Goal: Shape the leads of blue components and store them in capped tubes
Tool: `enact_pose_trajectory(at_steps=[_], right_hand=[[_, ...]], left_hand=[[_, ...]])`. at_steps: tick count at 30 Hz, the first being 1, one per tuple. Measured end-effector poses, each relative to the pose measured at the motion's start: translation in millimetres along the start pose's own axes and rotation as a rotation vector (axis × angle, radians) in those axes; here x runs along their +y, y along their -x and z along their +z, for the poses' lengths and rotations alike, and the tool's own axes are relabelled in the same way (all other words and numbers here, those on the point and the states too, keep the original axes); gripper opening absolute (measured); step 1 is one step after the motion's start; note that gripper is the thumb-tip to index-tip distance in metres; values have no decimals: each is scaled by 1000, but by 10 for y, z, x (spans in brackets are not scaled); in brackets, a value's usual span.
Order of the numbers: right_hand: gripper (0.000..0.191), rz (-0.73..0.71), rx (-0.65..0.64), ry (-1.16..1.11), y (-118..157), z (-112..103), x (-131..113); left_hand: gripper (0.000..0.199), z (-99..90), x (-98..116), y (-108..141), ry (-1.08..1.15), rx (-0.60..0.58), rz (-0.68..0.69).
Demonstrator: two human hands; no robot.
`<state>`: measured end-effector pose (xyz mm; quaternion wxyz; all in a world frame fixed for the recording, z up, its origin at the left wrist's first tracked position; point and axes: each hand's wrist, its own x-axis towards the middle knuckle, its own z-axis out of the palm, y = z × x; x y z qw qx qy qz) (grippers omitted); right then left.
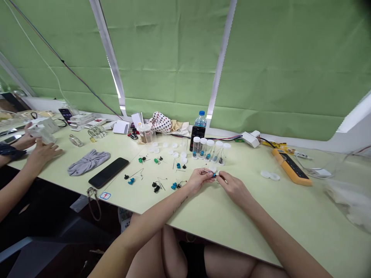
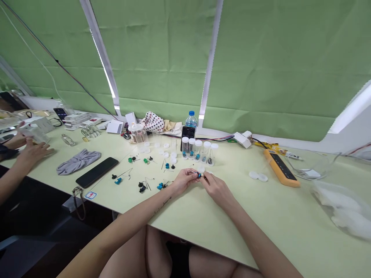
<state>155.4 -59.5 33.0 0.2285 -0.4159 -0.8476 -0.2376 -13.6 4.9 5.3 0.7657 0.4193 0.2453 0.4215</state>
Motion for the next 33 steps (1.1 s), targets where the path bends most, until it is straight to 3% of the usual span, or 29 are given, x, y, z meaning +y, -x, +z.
enact_pose_trajectory(at_steps=[8, 18, 27, 33], right_hand=[[30, -38, -3, 83, 48, 60, 13], [29, 22, 48, -95, 59, 116, 15], [31, 36, 72, -206, 87, 99, 5], [24, 177, 92, -304, 52, 134, -42]], left_hand=[[42, 41, 38, 38, 39, 2, 8], [34, 17, 57, 57, 107, -33, 16], [40, 15, 65, 59, 59, -30, 22], [42, 18, 73, 60, 53, -40, 33]])
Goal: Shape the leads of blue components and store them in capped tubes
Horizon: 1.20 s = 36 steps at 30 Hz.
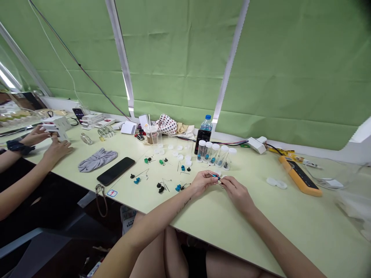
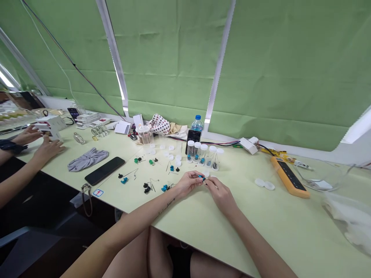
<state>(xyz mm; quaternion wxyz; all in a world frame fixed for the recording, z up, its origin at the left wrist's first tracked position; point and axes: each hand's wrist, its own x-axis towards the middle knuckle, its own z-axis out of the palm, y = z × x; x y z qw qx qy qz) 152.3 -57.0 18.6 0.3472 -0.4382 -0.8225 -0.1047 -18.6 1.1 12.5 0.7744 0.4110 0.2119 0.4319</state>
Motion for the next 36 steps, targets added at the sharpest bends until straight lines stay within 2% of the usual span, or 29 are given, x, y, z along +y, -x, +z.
enact_pose_trajectory(at_steps=[5, 12, 14, 29, 36], right_hand=[[18, 164, 91, -192, -12, 48, -2], [29, 468, 51, -491, 6, 90, -10], [31, 514, 39, -553, 5, 88, -21], [27, 606, -8, -619, -15, 69, -73], [30, 555, -18, -609, -34, 72, -128]], left_hand=[[37, -16, -41, -22, -70, 35, 80], [37, -27, -52, -33, -150, 49, 121], [36, -22, -47, -28, -156, 52, 116], [36, 36, 9, 2, -136, 45, 148], [37, 62, 45, 41, -147, 30, 161]])
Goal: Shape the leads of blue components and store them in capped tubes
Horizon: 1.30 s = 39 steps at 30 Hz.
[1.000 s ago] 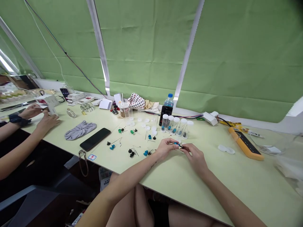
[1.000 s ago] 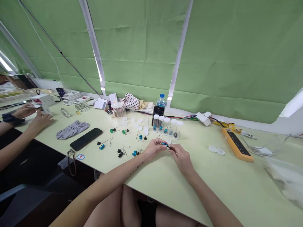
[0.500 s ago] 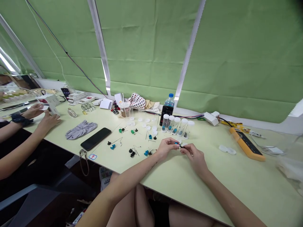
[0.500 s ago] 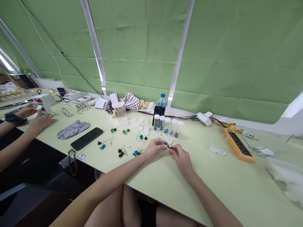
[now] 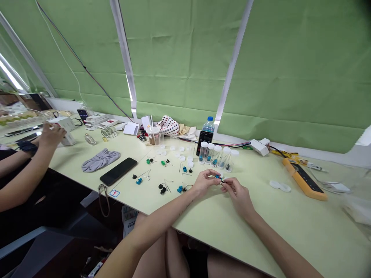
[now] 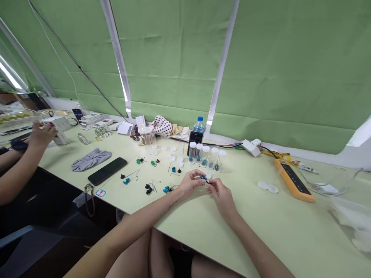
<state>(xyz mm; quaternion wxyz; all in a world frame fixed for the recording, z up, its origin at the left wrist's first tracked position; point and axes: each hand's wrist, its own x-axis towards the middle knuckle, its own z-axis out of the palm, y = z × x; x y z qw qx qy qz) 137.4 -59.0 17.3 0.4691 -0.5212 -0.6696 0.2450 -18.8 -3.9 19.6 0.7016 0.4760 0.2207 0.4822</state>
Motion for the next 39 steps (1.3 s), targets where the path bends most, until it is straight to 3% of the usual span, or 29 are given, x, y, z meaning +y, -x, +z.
enact_pose_trajectory(at_steps=[11, 17, 26, 39], right_hand=[[27, 12, 8, 11, -1, -32, 6], [27, 10, 18, 44, 4, -38, 3], [33, -129, 38, 151, -20, -34, 35], [29, 34, -6, -133, -19, -31, 28]], left_hand=[[38, -24, -24, -25, -62, -41, -77], [41, -10, -7, -21, -44, -32, -51], [42, -26, -19, -40, 25, -25, -1], [37, -43, -28, -45, -48, -59, 41]])
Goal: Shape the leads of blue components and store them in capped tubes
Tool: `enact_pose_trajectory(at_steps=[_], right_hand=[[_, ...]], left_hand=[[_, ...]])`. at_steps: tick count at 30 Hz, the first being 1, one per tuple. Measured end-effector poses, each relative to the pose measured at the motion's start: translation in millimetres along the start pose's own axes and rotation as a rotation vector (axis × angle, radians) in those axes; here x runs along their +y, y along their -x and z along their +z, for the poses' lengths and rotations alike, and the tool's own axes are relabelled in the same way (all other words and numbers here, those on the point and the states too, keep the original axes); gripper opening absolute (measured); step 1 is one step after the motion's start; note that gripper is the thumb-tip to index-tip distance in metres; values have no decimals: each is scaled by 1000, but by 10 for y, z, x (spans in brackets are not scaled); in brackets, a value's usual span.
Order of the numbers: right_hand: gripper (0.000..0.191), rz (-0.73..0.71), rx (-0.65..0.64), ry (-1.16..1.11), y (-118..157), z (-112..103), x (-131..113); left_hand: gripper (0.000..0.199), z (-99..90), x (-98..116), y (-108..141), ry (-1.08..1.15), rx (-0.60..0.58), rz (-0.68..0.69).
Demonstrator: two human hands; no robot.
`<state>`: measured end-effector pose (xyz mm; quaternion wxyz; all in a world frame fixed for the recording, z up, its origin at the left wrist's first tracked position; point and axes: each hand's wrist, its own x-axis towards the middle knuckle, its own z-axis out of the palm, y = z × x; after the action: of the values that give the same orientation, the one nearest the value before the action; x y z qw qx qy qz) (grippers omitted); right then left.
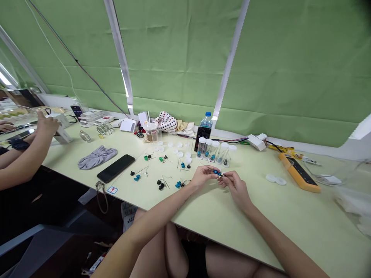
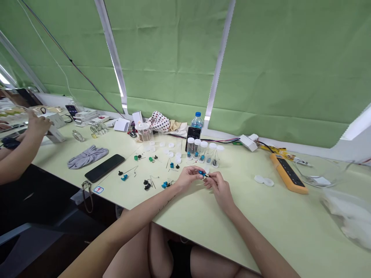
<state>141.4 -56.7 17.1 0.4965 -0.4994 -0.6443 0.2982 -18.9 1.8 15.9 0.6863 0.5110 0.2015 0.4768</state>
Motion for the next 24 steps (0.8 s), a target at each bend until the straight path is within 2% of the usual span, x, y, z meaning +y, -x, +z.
enact_pose_trajectory(at_steps=[4, 7, 13, 17, 24], right_hand=[[29, -6, 57, 31, -14, -12, -39], [29, 10, 98, -37, -22, -7, -49], [30, 91, 83, -224, -25, 2, -25], [32, 140, 63, -263, -18, 6, -31], [34, 63, 17, -238, -20, 54, -23]], left_hand=[[39, 12, -6, -2, -31, 4, 15], [39, 16, -5, -5, -41, 6, 17], [39, 7, 13, 7, -67, -45, 7], [39, 11, 15, 15, -77, -53, 1], [38, -26, -22, -9, -50, 63, 14]])
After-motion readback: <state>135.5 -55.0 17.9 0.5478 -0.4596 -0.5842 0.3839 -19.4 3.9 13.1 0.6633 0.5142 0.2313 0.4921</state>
